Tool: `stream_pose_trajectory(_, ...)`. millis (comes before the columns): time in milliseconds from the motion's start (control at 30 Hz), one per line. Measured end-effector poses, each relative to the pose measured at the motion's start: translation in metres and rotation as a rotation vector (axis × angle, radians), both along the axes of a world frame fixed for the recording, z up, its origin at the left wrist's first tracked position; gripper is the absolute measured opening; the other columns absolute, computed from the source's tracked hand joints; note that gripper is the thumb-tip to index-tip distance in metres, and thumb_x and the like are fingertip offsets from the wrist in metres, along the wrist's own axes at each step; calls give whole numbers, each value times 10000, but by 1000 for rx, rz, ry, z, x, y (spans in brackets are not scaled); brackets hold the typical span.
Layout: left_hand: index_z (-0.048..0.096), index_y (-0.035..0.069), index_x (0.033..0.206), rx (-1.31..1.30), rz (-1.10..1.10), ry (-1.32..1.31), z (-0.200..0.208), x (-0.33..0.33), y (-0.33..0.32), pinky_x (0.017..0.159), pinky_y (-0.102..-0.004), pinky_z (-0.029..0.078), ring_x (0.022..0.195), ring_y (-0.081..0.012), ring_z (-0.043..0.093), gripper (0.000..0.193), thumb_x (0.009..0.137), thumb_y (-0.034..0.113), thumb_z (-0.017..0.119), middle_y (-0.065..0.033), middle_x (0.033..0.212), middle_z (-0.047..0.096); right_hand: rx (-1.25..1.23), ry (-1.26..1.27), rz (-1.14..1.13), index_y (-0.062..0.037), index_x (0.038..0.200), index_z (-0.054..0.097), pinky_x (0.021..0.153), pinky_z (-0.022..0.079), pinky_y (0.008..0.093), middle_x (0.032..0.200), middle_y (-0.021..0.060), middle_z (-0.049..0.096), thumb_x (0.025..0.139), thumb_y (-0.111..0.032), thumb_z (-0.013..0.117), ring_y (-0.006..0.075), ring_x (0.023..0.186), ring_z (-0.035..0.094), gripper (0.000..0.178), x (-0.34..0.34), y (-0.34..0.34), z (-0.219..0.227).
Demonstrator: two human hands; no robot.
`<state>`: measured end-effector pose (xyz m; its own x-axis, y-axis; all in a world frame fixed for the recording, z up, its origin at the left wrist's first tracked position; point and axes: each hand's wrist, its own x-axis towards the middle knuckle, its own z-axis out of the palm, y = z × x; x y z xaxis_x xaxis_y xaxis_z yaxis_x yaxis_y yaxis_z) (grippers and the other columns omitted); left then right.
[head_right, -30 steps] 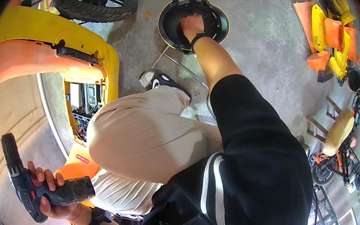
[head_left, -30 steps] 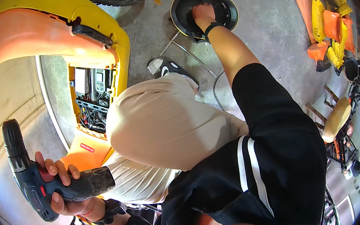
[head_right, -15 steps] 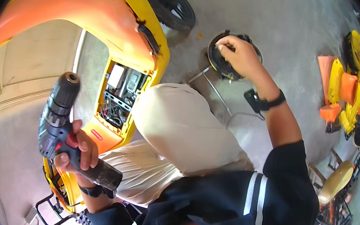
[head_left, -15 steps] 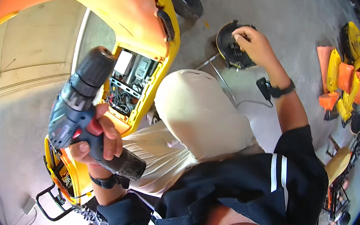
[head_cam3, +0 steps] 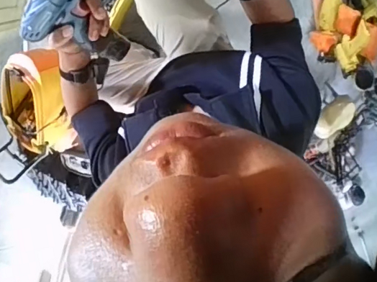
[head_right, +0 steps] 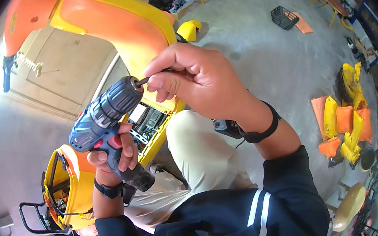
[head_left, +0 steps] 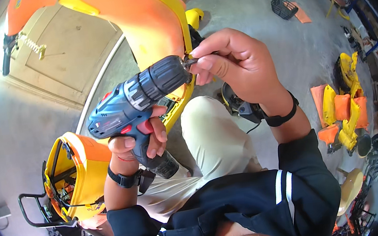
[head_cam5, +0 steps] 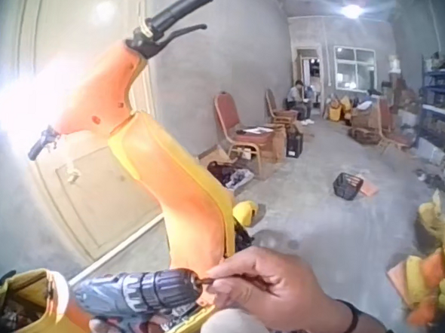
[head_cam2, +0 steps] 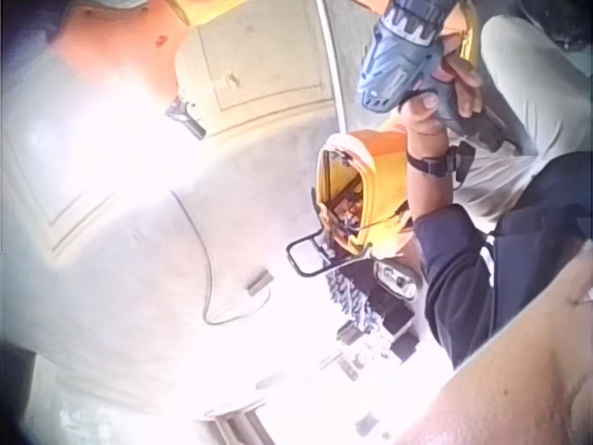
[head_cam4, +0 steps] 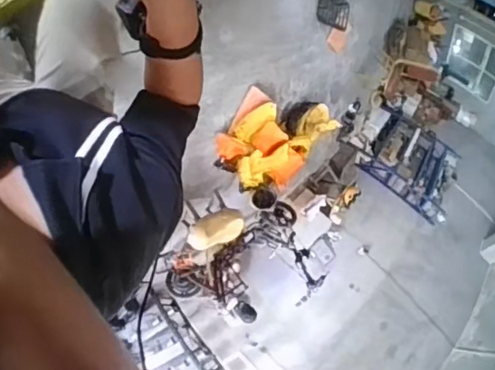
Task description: Use a manual screwdriver and a power drill to remove screws and detach the front panel from a yellow motorcycle.
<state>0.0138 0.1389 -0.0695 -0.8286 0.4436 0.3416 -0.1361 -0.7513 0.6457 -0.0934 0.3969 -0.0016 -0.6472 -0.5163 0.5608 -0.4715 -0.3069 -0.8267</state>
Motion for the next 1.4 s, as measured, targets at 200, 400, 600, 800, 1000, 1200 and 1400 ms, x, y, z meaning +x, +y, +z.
stream_pose_trajectory(200, 389, -193, 1382, -128, 122, 107, -5, 11, -23, 592, -352, 568, 567, -198, 639, 824, 722, 228, 646, -251, 972, 654, 237, 313, -11, 6, 1021, 616, 651, 531, 236, 818, 63, 711, 950, -18, 635, 106, 696, 672, 77, -2, -27, 24)
stream_pose_trajectory(400, 381, -177, 1400, 62, 98, 142, -20, 24, -37, 579, -346, 553, 551, -190, 626, 825, 730, 233, 633, -225, 969, 655, 149, 176, 447, 1, 1116, 575, 657, 538, 255, 861, 109, 685, 935, 22, 642, 143, 743, 683, 195, -13, -65, 23)
stream_pose_trajectory(600, 383, -152, 1418, 116, 136, 137, -17, 30, -52, 604, -353, 540, 580, -195, 627, 826, 736, 233, 646, -213, 994, 651, 51, 101, 280, 1, 1076, 643, 647, 515, 227, 866, 60, 703, 929, -24, 674, 105, 751, 670, 153, -2, -95, 21)
stream_pose_trajectory(800, 371, -97, 1458, -23, 262, 162, -16, 33, -58, 655, -359, 539, 610, -207, 630, 845, 741, 229, 680, -235, 1045, 656, 19, 127, 185, -21, 1055, 678, 608, 470, 205, 850, 59, 690, 957, -113, 666, 78, 667, 599, 135, -10, -114, 17)
stream_pose_trajectory(1000, 351, 10, 1508, -158, 515, 143, -15, 31, -41, 828, -362, 522, 771, -191, 617, 840, 769, 234, 682, -154, 1049, 612, -168, -134, 307, -37, 1203, 603, 801, 492, 277, 1162, 99, 642, 971, -274, 664, 126, 973, 591, 338, -1, -141, 3)
stream_pose_trajectory(1200, 512, 30, 1301, -447, 823, 280, -2, 34, -25, 801, -319, 507, 838, -165, 608, 501, 809, 61, 603, -79, 934, 615, -239, -751, 644, -36, 1140, 592, 838, 515, 336, 1022, 64, 654, 940, -442, 673, 161, 928, 625, 460, 25, -167, 4)
stream_pose_trajectory(1400, 601, 59, 1096, -1109, 1081, 426, -50, 29, -33, 785, -336, 516, 887, -230, 645, 353, 758, 85, 699, -76, 935, 650, -11, -681, 533, -41, 934, 625, 823, 496, 351, 897, 116, 674, 922, -294, 664, 208, 857, 611, 256, 31, -177, 12)
